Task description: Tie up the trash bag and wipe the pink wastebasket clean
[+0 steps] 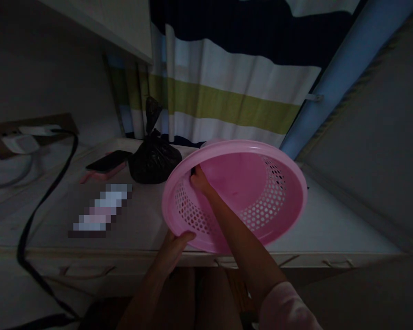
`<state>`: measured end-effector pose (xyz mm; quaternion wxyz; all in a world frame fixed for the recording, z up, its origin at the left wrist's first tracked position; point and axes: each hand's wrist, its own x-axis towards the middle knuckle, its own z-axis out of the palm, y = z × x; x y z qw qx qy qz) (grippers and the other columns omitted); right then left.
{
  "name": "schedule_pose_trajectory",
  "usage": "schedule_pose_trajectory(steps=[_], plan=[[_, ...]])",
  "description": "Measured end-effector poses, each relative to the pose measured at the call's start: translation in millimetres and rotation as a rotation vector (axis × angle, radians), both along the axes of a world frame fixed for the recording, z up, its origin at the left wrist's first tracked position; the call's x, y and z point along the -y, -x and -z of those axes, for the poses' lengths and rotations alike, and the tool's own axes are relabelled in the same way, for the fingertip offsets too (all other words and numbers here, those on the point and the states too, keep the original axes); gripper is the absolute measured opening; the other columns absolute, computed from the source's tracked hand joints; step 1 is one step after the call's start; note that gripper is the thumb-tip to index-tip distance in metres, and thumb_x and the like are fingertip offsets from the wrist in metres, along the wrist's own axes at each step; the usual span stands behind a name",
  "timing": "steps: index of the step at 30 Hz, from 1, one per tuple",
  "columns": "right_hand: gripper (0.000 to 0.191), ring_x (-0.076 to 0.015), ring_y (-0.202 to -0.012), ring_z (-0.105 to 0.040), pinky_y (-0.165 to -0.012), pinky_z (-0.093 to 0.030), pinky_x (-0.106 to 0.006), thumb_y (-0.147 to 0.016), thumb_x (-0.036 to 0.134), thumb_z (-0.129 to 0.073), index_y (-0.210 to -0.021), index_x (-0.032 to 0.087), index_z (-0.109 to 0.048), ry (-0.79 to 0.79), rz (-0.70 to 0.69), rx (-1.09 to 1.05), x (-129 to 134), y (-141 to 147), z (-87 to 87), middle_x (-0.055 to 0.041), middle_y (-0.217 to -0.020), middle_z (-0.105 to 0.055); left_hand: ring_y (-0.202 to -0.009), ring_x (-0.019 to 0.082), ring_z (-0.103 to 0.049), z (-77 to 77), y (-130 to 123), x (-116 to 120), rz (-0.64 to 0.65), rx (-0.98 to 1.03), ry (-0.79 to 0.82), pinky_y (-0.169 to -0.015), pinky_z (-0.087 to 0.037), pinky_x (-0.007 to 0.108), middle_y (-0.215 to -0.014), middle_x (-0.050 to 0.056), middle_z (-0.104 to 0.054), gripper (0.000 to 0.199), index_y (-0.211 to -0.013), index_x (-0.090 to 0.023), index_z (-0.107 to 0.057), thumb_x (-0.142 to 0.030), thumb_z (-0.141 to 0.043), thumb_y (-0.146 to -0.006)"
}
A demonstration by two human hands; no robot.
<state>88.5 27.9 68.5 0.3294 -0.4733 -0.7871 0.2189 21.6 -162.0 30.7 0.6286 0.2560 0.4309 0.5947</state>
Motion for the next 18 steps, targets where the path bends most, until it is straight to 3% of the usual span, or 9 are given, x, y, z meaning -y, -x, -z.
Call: schedule_pose_trajectory(steps=[3, 7, 13, 18], plan=[[0.074, -0.0141, -0.134, -0.016, -0.111, -0.015, -0.030, -0.070, 0.003, -0.036, -0.139, 0.001, -0.008, 0.055, 0.051, 0.196, 0, -14, 14.5, -0.0116, -0.146, -0.019, -0.089, 0.021, -0.063, 1.0, 0, 0, -0.003, 0.012, -0.004, -0.085, -0.046, 0.034, -0.095, 0.006, -0.068, 0.057, -0.111, -0.018, -0.055, -0.005, -0.064, -0.057], [0.065, -0.0181, -0.132, -0.024, -0.110, -0.019, -0.030, -0.073, 0.005, -0.039, -0.135, -0.002, -0.024, 0.075, 0.029, 0.313, 6, -32, 25.5, -0.0169, -0.143, -0.026, -0.092, 0.020, -0.062, 2.4, -1, 0, -0.038, 0.021, 0.015, -0.084, -0.047, 0.033, -0.099, 0.006, -0.067, 0.057, -0.112, -0.020, -0.054, -0.004, -0.064, -0.058], [0.047, -0.0231, -0.126, -0.036, -0.103, -0.030, -0.036, -0.083, 0.010, -0.034, -0.129, 0.001, -0.038, 0.078, 0.092, 0.479, 12, -39, 23.9, -0.0197, -0.136, -0.038, -0.104, 0.020, -0.057, -3.9, -1, -2, -0.040, 0.185, 0.001, -0.089, -0.045, 0.034, -0.114, 0.006, -0.062, 0.058, -0.120, -0.022, -0.048, -0.016, -0.067, -0.066], [0.037, -0.0248, -0.116, -0.047, -0.096, -0.036, -0.034, -0.088, 0.017, -0.034, -0.120, 0.004, -0.050, 0.101, 0.128, 0.594, 13, -35, 18.6, -0.0196, -0.126, -0.050, -0.111, 0.021, -0.053, -10.4, 2, -2, -0.065, 0.325, -0.024, -0.093, -0.043, 0.035, -0.122, 0.008, -0.057, 0.051, -0.126, -0.022, -0.044, -0.039, -0.053, -0.079]])
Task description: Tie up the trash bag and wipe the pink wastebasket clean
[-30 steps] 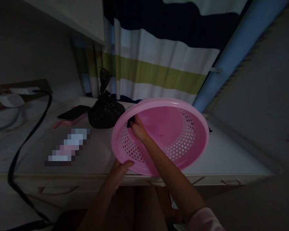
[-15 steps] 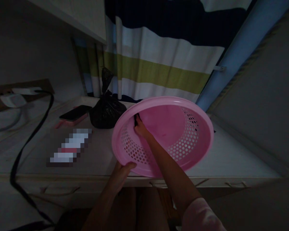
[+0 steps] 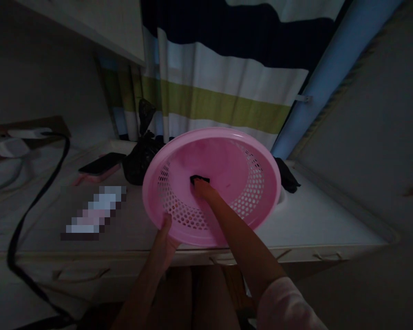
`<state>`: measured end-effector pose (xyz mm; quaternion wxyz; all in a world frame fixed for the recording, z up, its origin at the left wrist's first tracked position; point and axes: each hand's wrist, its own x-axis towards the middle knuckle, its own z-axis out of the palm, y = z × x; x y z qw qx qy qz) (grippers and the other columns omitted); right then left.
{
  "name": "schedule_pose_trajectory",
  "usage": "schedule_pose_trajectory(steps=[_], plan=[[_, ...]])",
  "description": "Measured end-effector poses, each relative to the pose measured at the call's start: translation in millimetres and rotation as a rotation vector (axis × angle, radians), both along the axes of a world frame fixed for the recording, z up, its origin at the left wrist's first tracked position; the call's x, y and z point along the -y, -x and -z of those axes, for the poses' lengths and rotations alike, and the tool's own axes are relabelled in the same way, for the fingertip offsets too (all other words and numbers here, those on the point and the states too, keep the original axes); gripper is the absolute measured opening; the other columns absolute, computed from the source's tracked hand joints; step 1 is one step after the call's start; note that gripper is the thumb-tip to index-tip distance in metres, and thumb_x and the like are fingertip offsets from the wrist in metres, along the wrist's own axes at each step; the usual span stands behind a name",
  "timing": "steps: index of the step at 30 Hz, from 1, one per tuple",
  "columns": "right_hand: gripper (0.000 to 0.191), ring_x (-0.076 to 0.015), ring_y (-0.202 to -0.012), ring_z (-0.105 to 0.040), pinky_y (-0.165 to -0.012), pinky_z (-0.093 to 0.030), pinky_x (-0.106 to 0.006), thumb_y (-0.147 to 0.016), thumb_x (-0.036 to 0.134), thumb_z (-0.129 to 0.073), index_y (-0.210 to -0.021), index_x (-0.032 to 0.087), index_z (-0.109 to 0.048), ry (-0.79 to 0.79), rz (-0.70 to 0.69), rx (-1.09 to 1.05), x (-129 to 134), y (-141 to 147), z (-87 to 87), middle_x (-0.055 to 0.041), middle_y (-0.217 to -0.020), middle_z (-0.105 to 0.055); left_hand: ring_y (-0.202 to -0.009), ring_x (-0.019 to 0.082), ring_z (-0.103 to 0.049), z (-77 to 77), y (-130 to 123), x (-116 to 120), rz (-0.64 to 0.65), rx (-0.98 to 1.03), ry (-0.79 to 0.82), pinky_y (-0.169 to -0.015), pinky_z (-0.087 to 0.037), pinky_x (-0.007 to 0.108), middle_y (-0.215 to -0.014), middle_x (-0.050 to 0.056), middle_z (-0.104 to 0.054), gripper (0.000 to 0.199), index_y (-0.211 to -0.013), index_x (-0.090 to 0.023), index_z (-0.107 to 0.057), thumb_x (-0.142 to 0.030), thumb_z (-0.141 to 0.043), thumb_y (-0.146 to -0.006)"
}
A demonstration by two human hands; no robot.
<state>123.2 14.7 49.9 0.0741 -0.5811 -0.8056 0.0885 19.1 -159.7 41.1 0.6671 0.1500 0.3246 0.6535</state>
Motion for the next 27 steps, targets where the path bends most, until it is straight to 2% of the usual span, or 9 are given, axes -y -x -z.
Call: schedule_pose_trajectory(steps=[3, 9, 13, 18, 22, 27], plan=[[0.035, -0.0232, -0.111, -0.051, -0.094, -0.039, -0.033, -0.090, 0.022, -0.034, -0.115, 0.006, -0.053, 0.013, -0.005, 0.044, -1, 0, -1.9, -0.0187, -0.120, -0.054, -0.114, 0.021, -0.051, -0.3, 1, 0, -0.052, -0.040, 0.007, -0.095, -0.042, 0.033, -0.122, 0.008, -0.057, 0.054, -0.128, -0.023, -0.042, -0.044, -0.050, -0.079], [0.031, -0.0186, -0.098, -0.055, -0.082, -0.047, -0.040, -0.086, 0.033, -0.050, -0.113, 0.016, -0.051, 0.024, -0.024, 0.089, -2, -4, -1.0, -0.0075, -0.115, -0.053, -0.115, 0.020, -0.049, -0.5, 3, 4, -0.105, -0.107, 0.009, -0.096, -0.040, 0.032, -0.118, 0.008, -0.060, 0.056, -0.130, -0.021, -0.039, -0.039, -0.053, -0.079], [0.031, -0.0181, -0.097, -0.055, -0.082, -0.047, -0.039, -0.086, 0.032, -0.049, -0.113, 0.016, -0.051, 0.050, -0.021, 0.100, -2, -8, -2.4, -0.0076, -0.114, -0.054, -0.117, 0.020, -0.047, -4.3, 13, 1, -0.095, -0.104, 0.002, -0.098, -0.039, 0.032, -0.113, 0.008, -0.063, 0.054, -0.129, -0.020, -0.042, -0.042, -0.049, -0.080], [0.028, -0.0223, -0.104, -0.056, -0.085, -0.044, -0.033, -0.088, 0.023, -0.043, -0.111, 0.014, -0.057, 0.092, -0.026, 0.113, -2, -10, -7.8, -0.0142, -0.113, -0.058, -0.117, 0.022, -0.047, -10.2, 25, -4, -0.096, -0.149, -0.020, -0.097, -0.040, 0.032, -0.112, 0.008, -0.063, 0.054, -0.124, -0.019, -0.046, -0.045, -0.052, -0.077], [0.028, -0.0199, -0.100, -0.056, -0.084, -0.046, -0.037, -0.088, 0.030, -0.045, -0.110, 0.015, -0.055, 0.114, -0.037, 0.124, -3, -10, -9.6, -0.0110, -0.113, -0.056, -0.115, 0.022, -0.049, -12.0, 22, -1, -0.096, -0.189, -0.013, -0.098, -0.039, 0.034, -0.113, 0.007, -0.062, 0.050, -0.121, -0.019, -0.048, -0.031, -0.060, -0.073], [0.030, -0.0185, -0.098, -0.055, -0.083, -0.047, -0.040, -0.086, 0.033, -0.049, -0.112, 0.016, -0.052, 0.148, -0.047, 0.119, -4, -10, -9.3, -0.0074, -0.114, -0.054, -0.104, 0.022, -0.057, -7.2, 15, 5, -0.077, -0.230, -0.003, -0.093, -0.044, 0.031, -0.105, 0.004, -0.066, 0.055, -0.113, -0.021, -0.053, -0.014, -0.067, -0.060]])
